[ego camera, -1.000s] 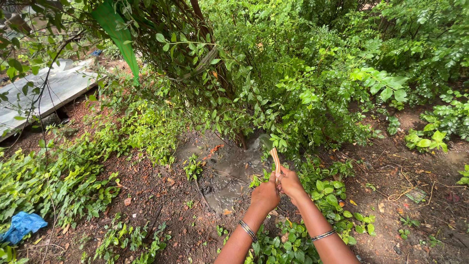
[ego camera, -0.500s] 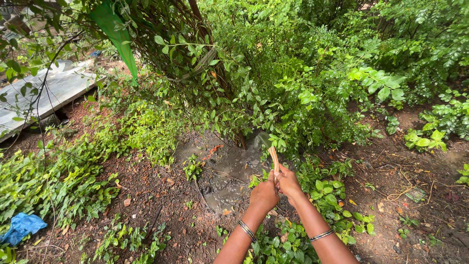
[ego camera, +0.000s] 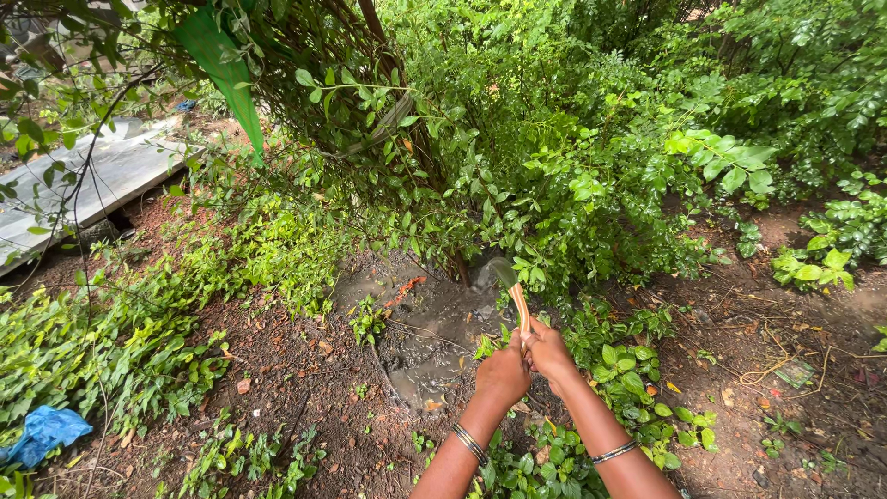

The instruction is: The person waters plants in a garden area using a hose and then adjusts the hose by hand.

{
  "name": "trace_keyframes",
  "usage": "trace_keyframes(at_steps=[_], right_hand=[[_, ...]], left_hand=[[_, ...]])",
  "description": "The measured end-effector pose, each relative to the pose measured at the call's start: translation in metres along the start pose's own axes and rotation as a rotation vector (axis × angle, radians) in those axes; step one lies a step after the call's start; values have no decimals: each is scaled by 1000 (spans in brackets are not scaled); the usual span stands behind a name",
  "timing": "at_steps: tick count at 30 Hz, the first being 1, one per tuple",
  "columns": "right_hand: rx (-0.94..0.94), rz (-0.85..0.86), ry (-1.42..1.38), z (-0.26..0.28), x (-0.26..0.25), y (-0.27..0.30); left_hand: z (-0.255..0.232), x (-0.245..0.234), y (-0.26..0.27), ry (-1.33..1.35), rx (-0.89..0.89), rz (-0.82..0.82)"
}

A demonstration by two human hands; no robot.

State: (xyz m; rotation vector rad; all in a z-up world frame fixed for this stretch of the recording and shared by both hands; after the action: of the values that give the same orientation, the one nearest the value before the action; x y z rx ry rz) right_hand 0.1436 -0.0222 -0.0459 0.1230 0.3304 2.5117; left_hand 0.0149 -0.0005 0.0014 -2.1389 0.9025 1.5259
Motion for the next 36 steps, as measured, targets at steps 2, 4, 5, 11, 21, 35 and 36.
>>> trace_keyframes(at_steps=[2,4,5,11,21,35,36], right_hand=[[-21,13,-28,-4,1,-4],[-24,24,-28,-9,3,-7],[-28,30,-29,-10,3,-8],[-51,80,-20,-12,4,-7],[-55,69,39,1,14,7],[-131,53,-124,19,26,-3],[-124,55,-122,15,28,0]], left_hand=[[3,1,-1,12,-6,5],[6,1,1,18,25,-37],[7,-1,2,17,24,-38],[14,-8,6,62,33,-9],[22,-27,17,108,1,10],[41,-48,8,402,-48,-12],[43,-45,14,374,-13,-123]])
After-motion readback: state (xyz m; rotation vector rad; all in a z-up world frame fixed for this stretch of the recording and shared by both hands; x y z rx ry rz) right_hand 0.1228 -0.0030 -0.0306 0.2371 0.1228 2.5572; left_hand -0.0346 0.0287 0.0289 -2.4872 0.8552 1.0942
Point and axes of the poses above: each hand's wrist, its own y-axis away from the middle knuckle, its own x-axis out of the palm, z = x × y, the point moved 1 cm from there along -y, towards the middle knuckle, and after that the axes turned 9 degrees about -y, right-handed, at the moved point
